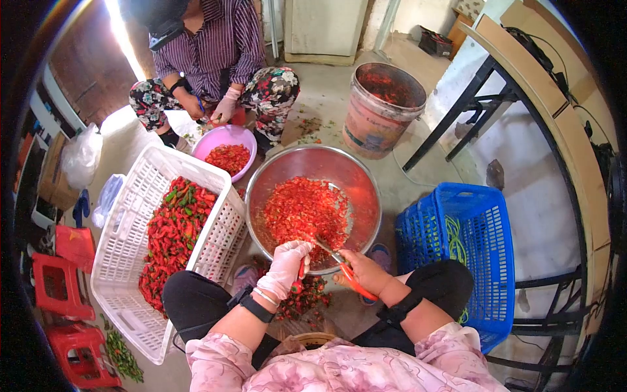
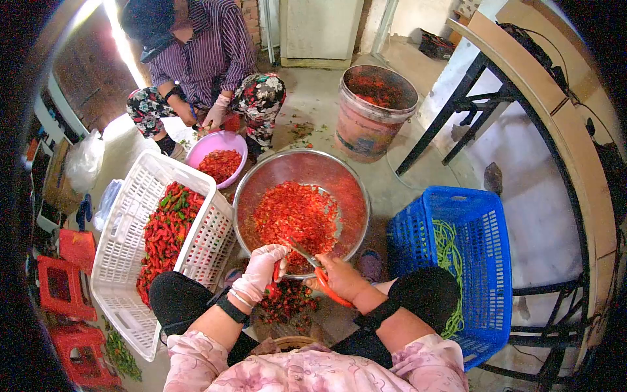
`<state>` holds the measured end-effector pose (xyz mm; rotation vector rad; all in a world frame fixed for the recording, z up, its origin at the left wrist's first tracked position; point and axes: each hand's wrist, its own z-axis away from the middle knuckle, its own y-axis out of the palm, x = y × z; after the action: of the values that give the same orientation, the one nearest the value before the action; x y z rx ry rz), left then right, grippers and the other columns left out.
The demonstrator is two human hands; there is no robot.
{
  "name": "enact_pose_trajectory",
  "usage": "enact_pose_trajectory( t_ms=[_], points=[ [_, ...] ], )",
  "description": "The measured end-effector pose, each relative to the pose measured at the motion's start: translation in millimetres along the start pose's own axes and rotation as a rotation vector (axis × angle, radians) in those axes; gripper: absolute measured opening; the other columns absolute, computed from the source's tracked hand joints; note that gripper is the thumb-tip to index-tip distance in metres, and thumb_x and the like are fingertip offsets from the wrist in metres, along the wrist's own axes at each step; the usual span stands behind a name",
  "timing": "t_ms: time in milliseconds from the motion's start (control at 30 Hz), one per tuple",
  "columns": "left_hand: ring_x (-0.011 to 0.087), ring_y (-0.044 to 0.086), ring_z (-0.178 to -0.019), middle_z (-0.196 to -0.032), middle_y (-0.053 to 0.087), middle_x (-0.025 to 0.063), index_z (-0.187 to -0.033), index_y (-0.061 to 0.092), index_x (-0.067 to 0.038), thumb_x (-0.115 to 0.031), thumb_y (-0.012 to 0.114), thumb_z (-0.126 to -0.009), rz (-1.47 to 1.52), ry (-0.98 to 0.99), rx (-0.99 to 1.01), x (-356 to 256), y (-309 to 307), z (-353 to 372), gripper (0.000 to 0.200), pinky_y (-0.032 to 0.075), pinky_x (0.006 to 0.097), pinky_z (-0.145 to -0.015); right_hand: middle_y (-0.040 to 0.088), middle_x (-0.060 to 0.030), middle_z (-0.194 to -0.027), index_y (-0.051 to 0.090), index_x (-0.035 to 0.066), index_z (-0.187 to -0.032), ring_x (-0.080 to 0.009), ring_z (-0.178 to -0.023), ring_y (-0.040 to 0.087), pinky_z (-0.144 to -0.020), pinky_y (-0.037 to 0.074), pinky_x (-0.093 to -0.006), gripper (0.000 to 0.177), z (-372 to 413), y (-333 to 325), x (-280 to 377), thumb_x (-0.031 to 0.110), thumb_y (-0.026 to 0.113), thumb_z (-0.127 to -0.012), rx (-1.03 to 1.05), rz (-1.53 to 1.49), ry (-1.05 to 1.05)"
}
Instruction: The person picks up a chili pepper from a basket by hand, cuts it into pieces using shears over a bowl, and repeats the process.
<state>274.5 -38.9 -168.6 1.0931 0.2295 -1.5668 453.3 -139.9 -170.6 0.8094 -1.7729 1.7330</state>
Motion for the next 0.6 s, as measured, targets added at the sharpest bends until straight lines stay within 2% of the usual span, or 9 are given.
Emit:
enact_pose_trajectory(
  t_ms=[133, 267, 333, 467, 533, 600],
  points=[
    [0.0105, 0.042, -0.037, -0.051, 0.048, 0.0011, -0.074, 0.054, -0.006, -0.014, 0.053, -0.084, -0.043, 0.007, 0.006, 2, 2, 0, 0.013, 0.031, 0.0224, -0.032, 0.057, -0.0187, -0.069, 0.048, 0.005, -0.096, -0.0374, -0.067, 0.057, -0.057, 0.043, -0.0442, 0.048, -1, 0, 3, 0.045, 0.064, -0.073, 0.050, 0.034, 0.059],
    [0.0122, 0.043, -0.038, -0.052, 0.049, 0.0018, -0.075, 0.054, -0.007, -0.016, 0.054, -0.084, 0.030, -0.069, 0.030, 0, -5, -4, 0.012, 0.032, 0.0240, -0.033, 0.057, -0.0195, -0.068, 0.049, 0.006, -0.098, -0.0383, -0.067, 0.057, -0.057, 0.044, -0.0424, 0.050, -1, -1, 6, 0.044, 0.065, -0.071, 0.105, 0.034, 0.124],
    [0.0130, 0.044, -0.039, -0.053, 0.049, 0.0022, -0.076, 0.054, -0.008, -0.017, 0.053, -0.084, 0.099, -0.120, 0.053, -1, -7, -5, 0.012, 0.033, 0.0244, -0.033, 0.057, -0.0181, -0.066, 0.049, 0.006, -0.101, -0.0347, -0.064, 0.058, -0.057, 0.045, -0.0386, 0.050, -1, 4, -4, 0.041, 0.067, -0.071, -0.007, -0.060, 0.062],
    [0.0140, 0.044, -0.040, -0.054, 0.048, 0.0029, -0.077, 0.053, -0.007, -0.018, 0.052, -0.084, 0.236, -0.124, 0.114, -1, -12, -8, 0.013, 0.033, 0.0257, -0.033, 0.058, -0.0152, -0.070, 0.049, 0.005, -0.105, -0.0297, -0.064, 0.059, -0.059, 0.046, -0.0348, 0.051, -2, -2, -7, 0.039, 0.067, -0.072, -0.011, -0.162, 0.096],
    [0.0134, 0.044, -0.040, -0.054, 0.048, 0.0030, -0.078, 0.054, -0.006, -0.019, 0.053, -0.084, 0.265, -0.113, 0.137, -2, -11, -7, 0.014, 0.033, 0.0262, -0.034, 0.058, -0.0113, -0.087, 0.045, 0.003, -0.114, -0.0149, -0.078, 0.055, -0.071, 0.044, -0.0264, 0.055, -2, -7, -3, 0.031, 0.069, -0.073, 0.122, -0.228, 0.152],
    [0.0134, 0.043, -0.040, -0.054, 0.048, 0.0027, -0.080, 0.054, -0.006, -0.017, 0.053, -0.084, 0.177, -0.076, 0.079, -3, -7, -4, 0.012, 0.032, 0.0256, -0.034, 0.056, -0.0123, -0.086, 0.048, 0.002, -0.109, -0.0176, -0.078, 0.055, -0.069, 0.044, -0.0283, 0.050, 0, 2, -6, 0.032, 0.068, -0.074, 0.095, -0.188, 0.076]
  ],
)
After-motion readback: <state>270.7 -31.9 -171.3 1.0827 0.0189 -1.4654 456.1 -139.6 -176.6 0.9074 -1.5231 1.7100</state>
